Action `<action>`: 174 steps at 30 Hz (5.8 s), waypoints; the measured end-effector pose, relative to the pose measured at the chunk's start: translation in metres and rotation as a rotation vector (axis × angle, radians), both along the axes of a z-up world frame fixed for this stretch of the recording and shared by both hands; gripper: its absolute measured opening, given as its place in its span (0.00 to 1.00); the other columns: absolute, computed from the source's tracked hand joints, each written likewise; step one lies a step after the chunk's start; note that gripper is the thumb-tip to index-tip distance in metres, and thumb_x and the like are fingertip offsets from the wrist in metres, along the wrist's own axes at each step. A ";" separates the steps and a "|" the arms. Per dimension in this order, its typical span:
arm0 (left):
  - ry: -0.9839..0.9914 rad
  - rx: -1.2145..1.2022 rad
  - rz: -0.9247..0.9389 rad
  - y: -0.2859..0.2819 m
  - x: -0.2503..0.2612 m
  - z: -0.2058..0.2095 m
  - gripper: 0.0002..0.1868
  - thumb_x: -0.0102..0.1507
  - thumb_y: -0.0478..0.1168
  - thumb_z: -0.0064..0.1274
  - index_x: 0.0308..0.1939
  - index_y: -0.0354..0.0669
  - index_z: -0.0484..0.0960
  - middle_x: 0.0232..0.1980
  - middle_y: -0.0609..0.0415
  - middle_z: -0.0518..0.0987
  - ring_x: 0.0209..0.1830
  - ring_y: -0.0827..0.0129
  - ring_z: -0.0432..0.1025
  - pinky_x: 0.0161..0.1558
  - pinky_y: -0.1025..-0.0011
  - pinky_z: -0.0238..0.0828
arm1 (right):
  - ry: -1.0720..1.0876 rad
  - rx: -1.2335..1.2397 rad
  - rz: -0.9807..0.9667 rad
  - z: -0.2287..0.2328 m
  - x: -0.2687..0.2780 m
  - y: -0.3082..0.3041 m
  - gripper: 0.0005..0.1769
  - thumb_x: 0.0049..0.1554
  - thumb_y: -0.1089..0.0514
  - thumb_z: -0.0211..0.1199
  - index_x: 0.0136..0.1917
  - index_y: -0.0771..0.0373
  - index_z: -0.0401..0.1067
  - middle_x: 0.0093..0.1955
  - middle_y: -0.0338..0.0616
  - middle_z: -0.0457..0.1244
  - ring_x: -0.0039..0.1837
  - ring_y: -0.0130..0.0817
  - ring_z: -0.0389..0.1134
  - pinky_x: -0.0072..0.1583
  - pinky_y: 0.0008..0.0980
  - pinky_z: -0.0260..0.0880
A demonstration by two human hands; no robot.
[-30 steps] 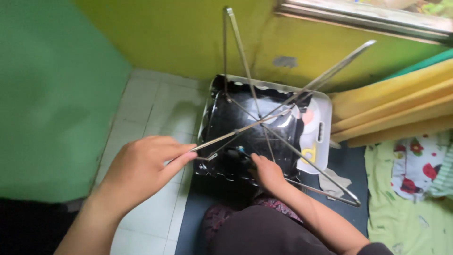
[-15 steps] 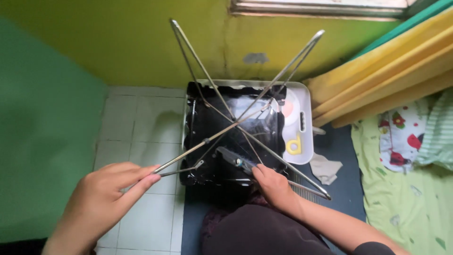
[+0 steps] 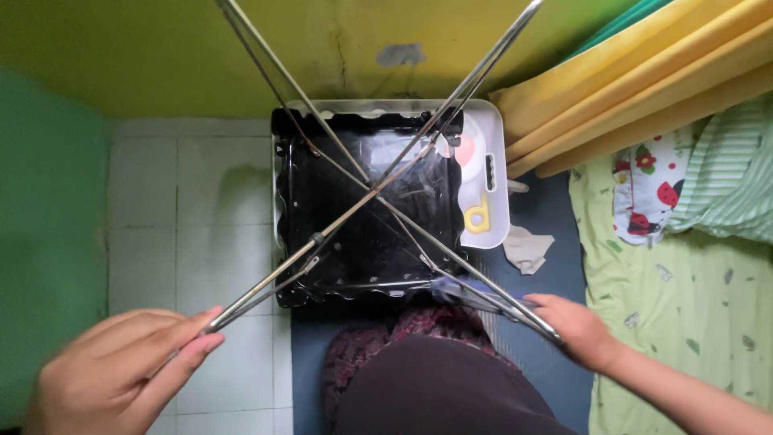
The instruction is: Cleaning a black tray and a metal rack using a blue brush
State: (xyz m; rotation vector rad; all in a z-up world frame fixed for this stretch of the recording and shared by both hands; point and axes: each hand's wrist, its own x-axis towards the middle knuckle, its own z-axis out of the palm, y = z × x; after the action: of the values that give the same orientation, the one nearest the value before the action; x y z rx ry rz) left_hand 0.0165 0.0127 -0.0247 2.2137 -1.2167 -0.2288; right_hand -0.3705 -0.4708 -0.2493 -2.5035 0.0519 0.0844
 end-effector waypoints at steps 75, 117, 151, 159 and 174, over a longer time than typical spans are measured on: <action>0.203 0.403 0.787 -0.024 -0.075 -0.362 0.60 0.53 0.65 0.64 0.76 0.33 0.55 0.66 0.34 0.73 0.62 0.44 0.70 0.54 0.56 0.74 | 0.382 -0.367 -0.101 -0.034 0.304 -0.037 0.35 0.47 0.41 0.75 0.60 0.61 0.70 0.47 0.60 0.69 0.52 0.58 0.71 0.52 0.51 0.71; 0.263 0.450 0.757 -0.032 -0.070 -0.353 0.56 0.55 0.62 0.62 0.77 0.38 0.51 0.75 0.42 0.64 0.71 0.52 0.64 0.64 0.63 0.68 | 0.161 0.660 -0.299 -0.240 0.360 0.030 0.23 0.56 0.50 0.70 0.58 0.66 0.70 0.49 0.40 0.68 0.52 0.29 0.67 0.55 0.31 0.69; 0.313 0.523 0.761 -0.034 -0.072 -0.356 0.57 0.56 0.63 0.62 0.78 0.40 0.50 0.74 0.42 0.65 0.73 0.52 0.62 0.66 0.62 0.66 | 0.383 0.860 -0.032 -0.215 0.368 0.095 0.14 0.55 0.54 0.69 0.51 0.63 0.79 0.43 0.38 0.70 0.45 0.29 0.68 0.48 0.30 0.68; 0.413 0.581 0.775 -0.033 -0.072 -0.355 0.58 0.56 0.61 0.63 0.78 0.41 0.48 0.75 0.44 0.64 0.71 0.53 0.65 0.66 0.63 0.67 | 0.360 1.248 -0.160 -0.284 0.351 0.112 0.24 0.59 0.60 0.74 0.44 0.67 0.57 0.37 0.38 0.62 0.38 0.28 0.61 0.39 0.30 0.60; 0.344 0.488 0.783 -0.027 -0.074 -0.369 0.57 0.56 0.60 0.65 0.78 0.40 0.49 0.75 0.41 0.63 0.73 0.51 0.62 0.67 0.63 0.65 | 0.433 1.679 -0.154 -0.272 0.369 0.128 0.14 0.62 0.59 0.72 0.42 0.57 0.66 0.41 0.34 0.63 0.48 0.27 0.65 0.48 0.32 0.68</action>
State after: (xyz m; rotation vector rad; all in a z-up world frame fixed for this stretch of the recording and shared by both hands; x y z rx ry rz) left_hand -0.0571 -0.0138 -0.3936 2.7249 -0.0588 -0.5916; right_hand -0.0011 -0.3424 -0.5213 -0.7735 0.2331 0.4030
